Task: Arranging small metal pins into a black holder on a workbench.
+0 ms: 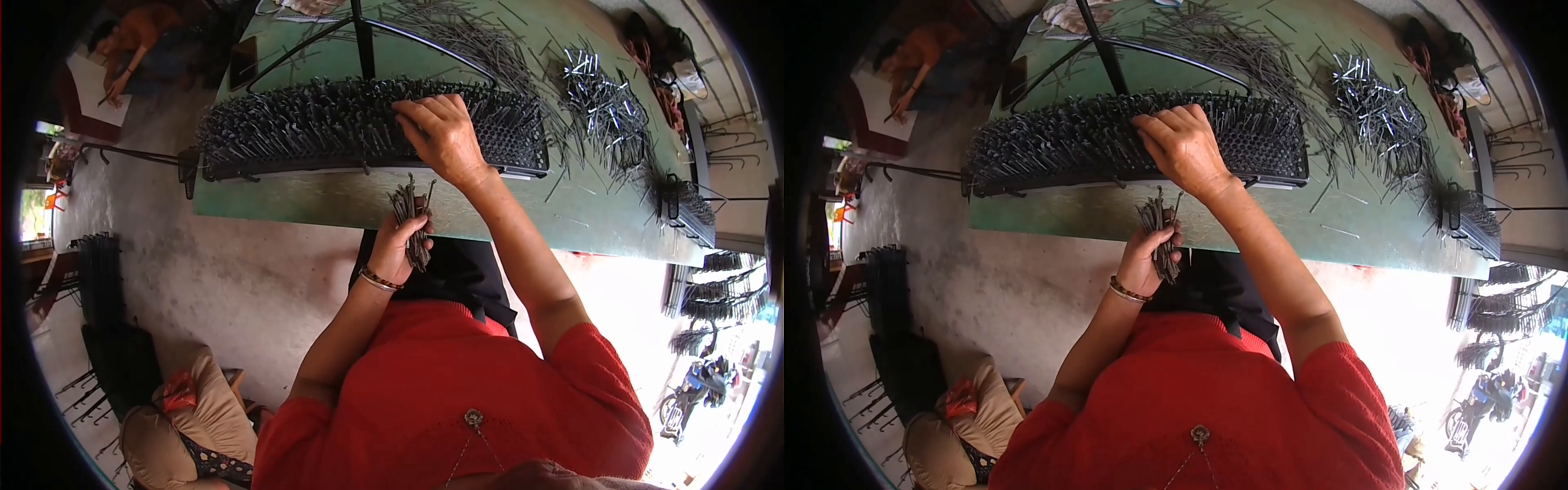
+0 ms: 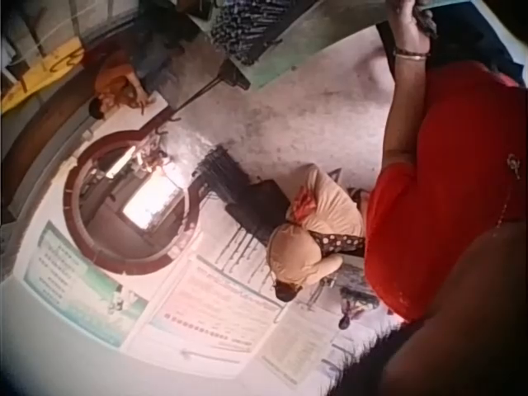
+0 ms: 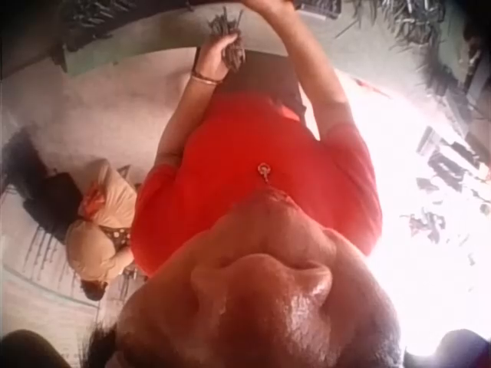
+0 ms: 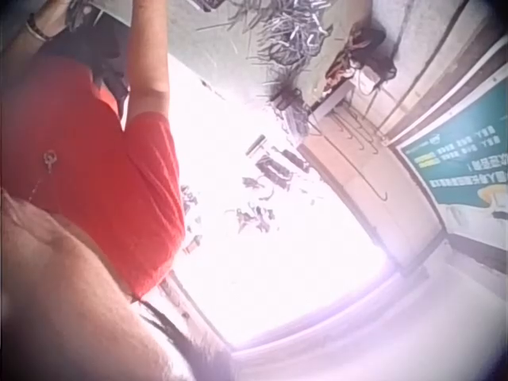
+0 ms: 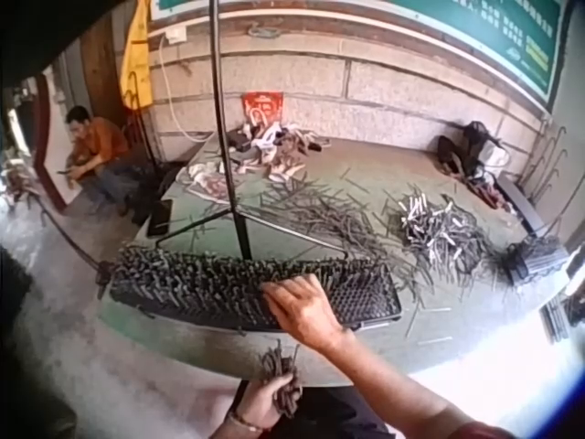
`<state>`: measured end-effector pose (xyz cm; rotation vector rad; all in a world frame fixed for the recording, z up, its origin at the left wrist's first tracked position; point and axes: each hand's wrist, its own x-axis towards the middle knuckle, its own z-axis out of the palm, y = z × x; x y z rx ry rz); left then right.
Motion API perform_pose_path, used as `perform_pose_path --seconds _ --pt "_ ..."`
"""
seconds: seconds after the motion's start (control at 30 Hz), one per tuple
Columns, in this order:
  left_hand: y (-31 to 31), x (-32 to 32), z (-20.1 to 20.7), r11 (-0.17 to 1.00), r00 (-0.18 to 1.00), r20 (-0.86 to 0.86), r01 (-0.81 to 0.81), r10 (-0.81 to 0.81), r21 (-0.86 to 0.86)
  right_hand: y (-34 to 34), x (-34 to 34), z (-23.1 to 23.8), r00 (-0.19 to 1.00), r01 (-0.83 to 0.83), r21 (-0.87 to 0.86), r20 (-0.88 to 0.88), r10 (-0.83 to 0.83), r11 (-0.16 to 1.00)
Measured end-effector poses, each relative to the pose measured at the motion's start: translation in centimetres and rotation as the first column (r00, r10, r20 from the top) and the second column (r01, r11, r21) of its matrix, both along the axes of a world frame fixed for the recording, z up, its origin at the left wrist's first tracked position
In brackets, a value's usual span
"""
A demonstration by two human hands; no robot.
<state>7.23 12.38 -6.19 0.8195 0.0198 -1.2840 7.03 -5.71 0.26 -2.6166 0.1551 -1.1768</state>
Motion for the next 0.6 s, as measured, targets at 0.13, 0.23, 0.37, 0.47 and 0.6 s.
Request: perform_pose_path --seconds 0.13,0.23,0.37,0.47,0.6 --pt "0.0 0.0 0.2 1.0 1.0 -0.005 -0.014 0.013 -0.024 0.0 -0.1 -0.3 1.0 -0.007 -0.015 -0.019 0.007 1.0" --pt "0.0 0.0 0.2 1.0 1.0 0.006 -0.01 0.011 -0.022 0.1 -0.4 -0.3 1.0 0.015 0.017 0.011 -0.015 1.0" --pt "0.1 0.1 0.4 0.998 0.999 -0.022 -0.045 0.045 -0.042 0.9 -2.0 1.1 0.992 0.107 0.169 0.05 -0.117 0.98" --pt "0.1 0.1 0.5 0.993 0.994 -0.039 -0.1 0.097 -0.066 2.4 -4.1 1.2 0.983 0.115 0.409 -0.177 -0.045 0.905" --pt "-0.2 -0.1 1.4 0.987 0.992 -0.054 -0.118 0.113 -0.11 2.8 -5.5 0.5 0.946 0.112 0.636 -0.304 0.114 0.764"
